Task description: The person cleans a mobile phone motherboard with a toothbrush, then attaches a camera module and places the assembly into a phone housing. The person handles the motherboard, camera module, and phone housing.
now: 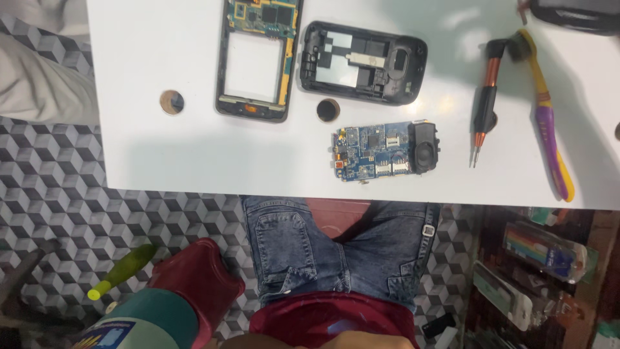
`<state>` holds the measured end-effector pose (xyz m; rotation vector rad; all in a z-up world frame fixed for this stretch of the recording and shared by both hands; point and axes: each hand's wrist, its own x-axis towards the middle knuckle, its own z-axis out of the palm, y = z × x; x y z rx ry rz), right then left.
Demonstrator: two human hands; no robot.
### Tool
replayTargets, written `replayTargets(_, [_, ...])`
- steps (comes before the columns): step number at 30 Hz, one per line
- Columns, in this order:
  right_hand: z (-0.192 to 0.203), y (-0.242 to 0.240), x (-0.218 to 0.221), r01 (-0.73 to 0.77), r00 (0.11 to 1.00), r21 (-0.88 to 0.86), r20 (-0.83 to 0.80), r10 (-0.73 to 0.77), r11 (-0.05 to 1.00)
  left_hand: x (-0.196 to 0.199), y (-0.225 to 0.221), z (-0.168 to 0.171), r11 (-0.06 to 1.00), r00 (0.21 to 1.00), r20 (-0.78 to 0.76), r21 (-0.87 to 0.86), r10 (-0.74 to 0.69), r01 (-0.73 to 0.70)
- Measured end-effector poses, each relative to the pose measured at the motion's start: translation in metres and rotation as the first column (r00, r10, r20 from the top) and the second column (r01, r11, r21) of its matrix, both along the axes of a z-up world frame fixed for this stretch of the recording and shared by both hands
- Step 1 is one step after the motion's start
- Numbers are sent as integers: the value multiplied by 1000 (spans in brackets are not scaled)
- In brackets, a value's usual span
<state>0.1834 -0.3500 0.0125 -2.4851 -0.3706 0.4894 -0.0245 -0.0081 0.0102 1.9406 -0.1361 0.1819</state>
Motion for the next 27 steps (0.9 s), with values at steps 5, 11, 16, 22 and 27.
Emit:
replayTargets(5, [-18,-32,-29,129,979,368,-194,-60,921,-14,-7,0,998,1000,-24,-57,-2,1])
replayTargets(11, [-16,-15,-42,-14,977,412,-188,100,911,-34,-15,-3,992,999,24,-124,23,-20])
replayTargets(16, [57,65,-76,-314,949,288,121,291,905,-69,-39,-8,963,995,87,-271,40,-16])
replayTargets(22, [87,104,-167,-248,883,137,439,165,959,-96,-81,9,761,981,160,-649,109,21])
replayTargets(27, [48,111,-217,-208,797,205,602,44,956,-100,-70,5,576,969,-225,-781,101,-241])
